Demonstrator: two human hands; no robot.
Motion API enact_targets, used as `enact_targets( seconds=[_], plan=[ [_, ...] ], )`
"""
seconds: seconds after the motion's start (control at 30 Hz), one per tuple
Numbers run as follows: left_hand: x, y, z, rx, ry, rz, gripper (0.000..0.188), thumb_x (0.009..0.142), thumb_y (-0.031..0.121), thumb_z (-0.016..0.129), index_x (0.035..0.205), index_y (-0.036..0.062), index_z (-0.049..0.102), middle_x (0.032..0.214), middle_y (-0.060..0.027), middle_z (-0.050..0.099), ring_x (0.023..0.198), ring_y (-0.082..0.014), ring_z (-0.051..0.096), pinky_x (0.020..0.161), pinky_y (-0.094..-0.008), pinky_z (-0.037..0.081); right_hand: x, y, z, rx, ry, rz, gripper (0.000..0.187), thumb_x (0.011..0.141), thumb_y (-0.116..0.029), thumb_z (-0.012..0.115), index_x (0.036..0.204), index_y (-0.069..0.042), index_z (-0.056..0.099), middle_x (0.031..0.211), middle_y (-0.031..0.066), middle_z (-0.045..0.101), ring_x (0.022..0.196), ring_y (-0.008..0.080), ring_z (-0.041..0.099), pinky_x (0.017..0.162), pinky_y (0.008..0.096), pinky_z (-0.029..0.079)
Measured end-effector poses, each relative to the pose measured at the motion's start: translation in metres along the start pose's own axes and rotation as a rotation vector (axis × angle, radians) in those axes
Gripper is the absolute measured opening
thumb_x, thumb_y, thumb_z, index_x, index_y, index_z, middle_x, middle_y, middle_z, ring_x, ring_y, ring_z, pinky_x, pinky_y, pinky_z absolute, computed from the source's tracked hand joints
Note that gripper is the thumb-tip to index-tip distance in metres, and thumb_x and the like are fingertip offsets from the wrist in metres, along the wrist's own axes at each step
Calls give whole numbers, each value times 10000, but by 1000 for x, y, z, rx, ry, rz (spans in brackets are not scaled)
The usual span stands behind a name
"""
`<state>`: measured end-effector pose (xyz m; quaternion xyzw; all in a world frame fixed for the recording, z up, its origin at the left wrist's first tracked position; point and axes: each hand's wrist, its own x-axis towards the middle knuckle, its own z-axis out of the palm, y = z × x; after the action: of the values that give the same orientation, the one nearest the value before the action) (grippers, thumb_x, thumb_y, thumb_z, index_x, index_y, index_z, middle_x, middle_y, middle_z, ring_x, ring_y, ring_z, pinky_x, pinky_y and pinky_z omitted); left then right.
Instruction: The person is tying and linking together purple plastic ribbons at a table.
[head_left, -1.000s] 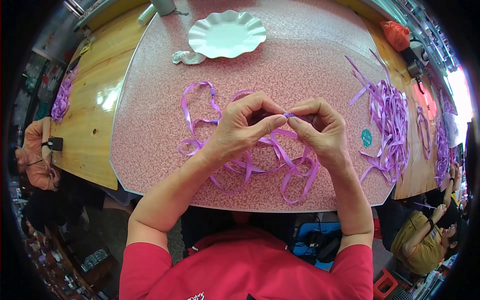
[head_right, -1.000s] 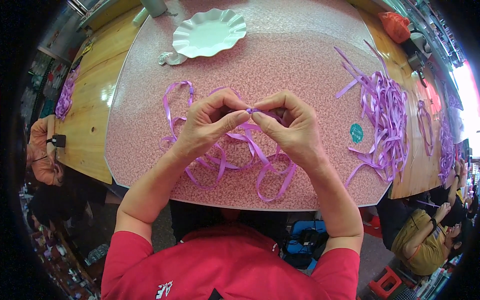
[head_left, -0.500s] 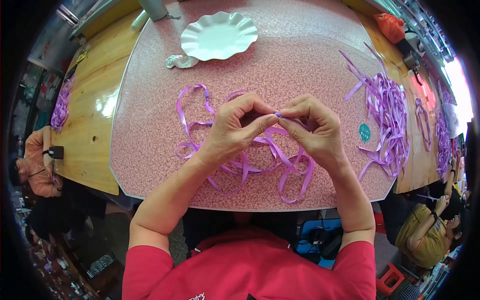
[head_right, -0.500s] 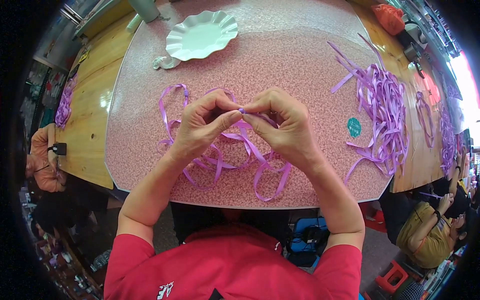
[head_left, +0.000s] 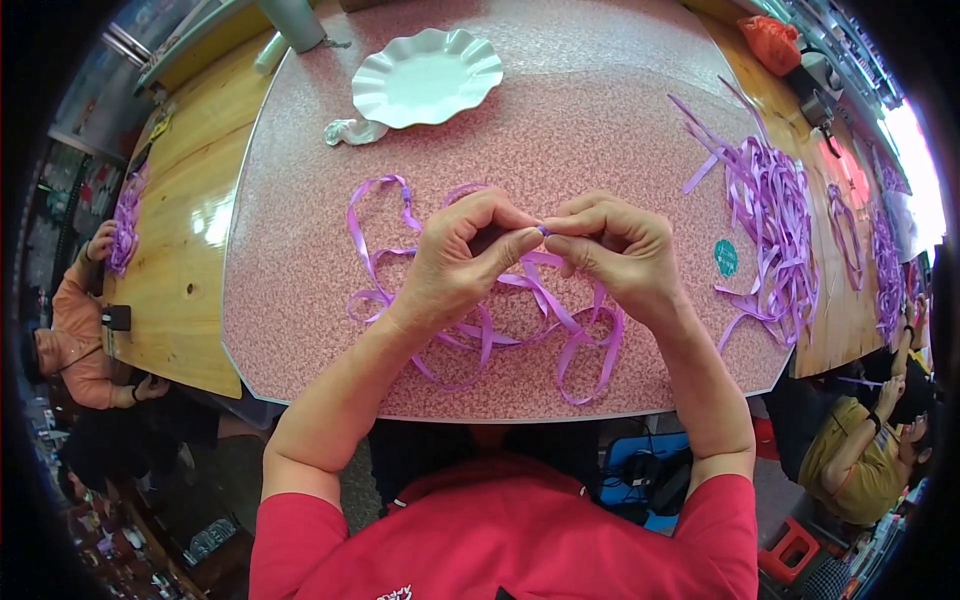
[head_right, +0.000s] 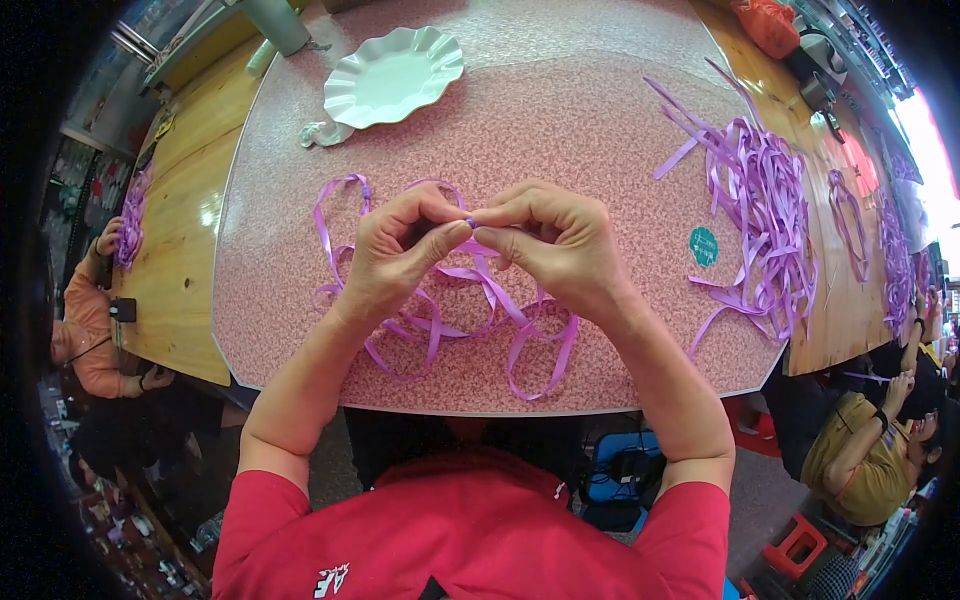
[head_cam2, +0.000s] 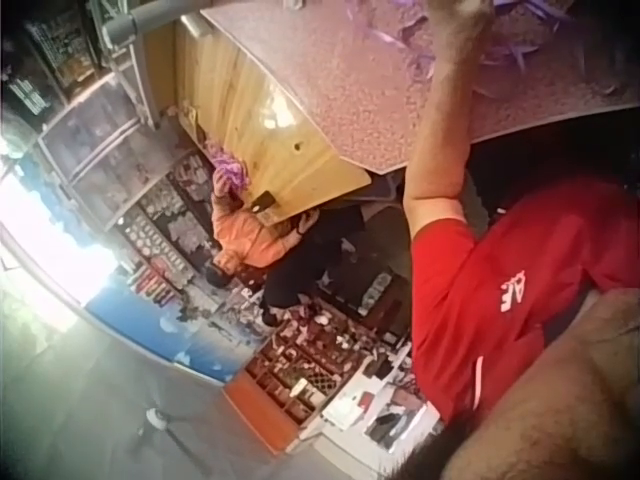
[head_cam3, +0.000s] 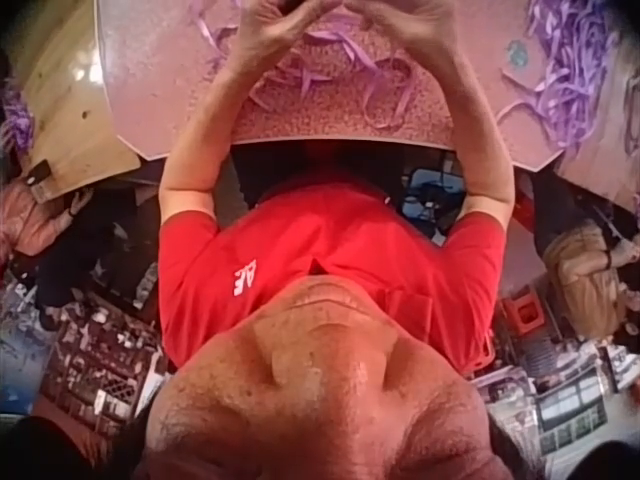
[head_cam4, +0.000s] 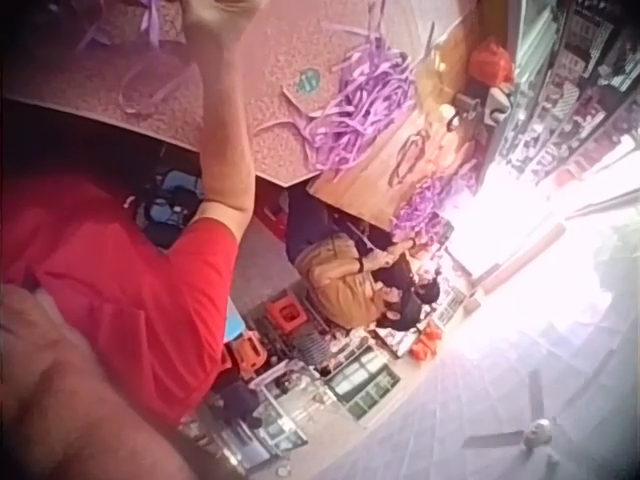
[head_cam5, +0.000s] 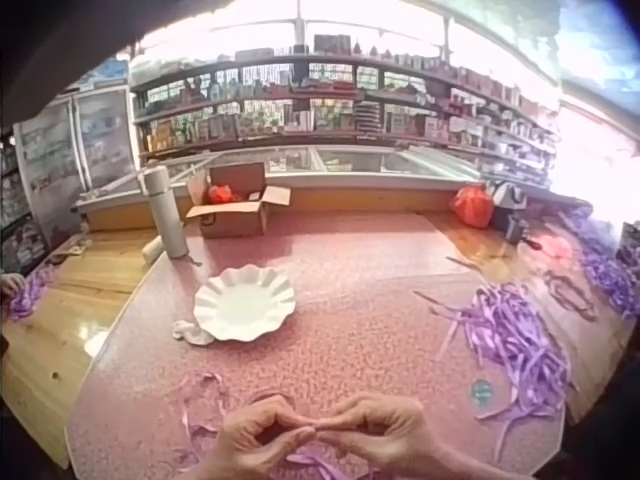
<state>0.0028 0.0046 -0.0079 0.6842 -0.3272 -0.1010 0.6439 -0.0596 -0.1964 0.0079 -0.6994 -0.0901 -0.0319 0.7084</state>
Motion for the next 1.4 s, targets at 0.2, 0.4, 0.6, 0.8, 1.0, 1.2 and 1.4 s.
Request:
enact_targets(
  seconds=[0.2, 0.4, 0.6, 0.8, 1.0, 1.2, 1.4],
  plan=[
    [0, 0, 4, -81, 21, 20, 71, 932, 56, 699, 960, -1, 667, 879, -8, 592, 784, -51, 547, 671, -206, 440, 1, 2, 4, 200, 43, 121, 132, 888, 4, 719, 1017, 34, 716, 1018, 116, 694, 805, 141, 669, 707, 264, 565],
    [-2, 2, 4, -261, 6, -48, 101, 958, 71, 674, 1038, 18, 642, 918, 22, 582, 809, -19, 536, 688, -181, 445, -1, 2, 10, 270, 70, 153, 165, 904, -21, 716, 1051, 24, 659, 995, 98, 706, 871, 154, 693, 760, 280, 588],
    [-3, 4, 4, -377, -8, -169, 121, 953, 36, 640, 1062, 35, 587, 914, 41, 587, 767, 5, 527, 655, -155, 439, -4, -2, 9, 183, 24, 136, 187, 897, -4, 719, 1071, 31, 659, 1013, 100, 702, 895, 146, 689, 802, 280, 583],
    [-3, 6, 8, -328, 90, -140, 113, 950, 24, 629, 1051, 37, 578, 887, 47, 584, 754, 8, 531, 632, -151, 437, -7, -4, 15, 129, 24, 88, 192, 910, 28, 689, 1100, 31, 666, 1046, 100, 689, 932, 122, 664, 791, 257, 568],
    [-3, 3, 8, -354, 51, -85, 118, 970, 49, 639, 1075, 26, 593, 956, 26, 588, 834, -17, 546, 721, -175, 455, -7, -1, 17, 56, 93, 41, 155, 918, 25, 680, 1073, 18, 677, 1022, 81, 689, 900, 117, 662, 772, 246, 566],
    [-2, 0, 4, -383, -13, -22, 80, 974, 50, 645, 1047, 19, 637, 960, 12, 583, 869, -42, 550, 780, -200, 447, -6, 7, 13, -160, 105, -250, 163, 887, 62, 693, 1044, 18, 686, 992, 95, 698, 869, 127, 676, 708, 239, 566],
    [-5, -2, 9, -524, 7, -56, 64, 970, 64, 654, 1018, 22, 657, 931, 7, 586, 881, -51, 550, 775, -206, 437, -1, 6, 15, -369, 168, -528, 177, 828, 68, 750, 981, 0, 697, 912, 122, 703, 794, 160, 697, 640, 255, 554]
  ],
)
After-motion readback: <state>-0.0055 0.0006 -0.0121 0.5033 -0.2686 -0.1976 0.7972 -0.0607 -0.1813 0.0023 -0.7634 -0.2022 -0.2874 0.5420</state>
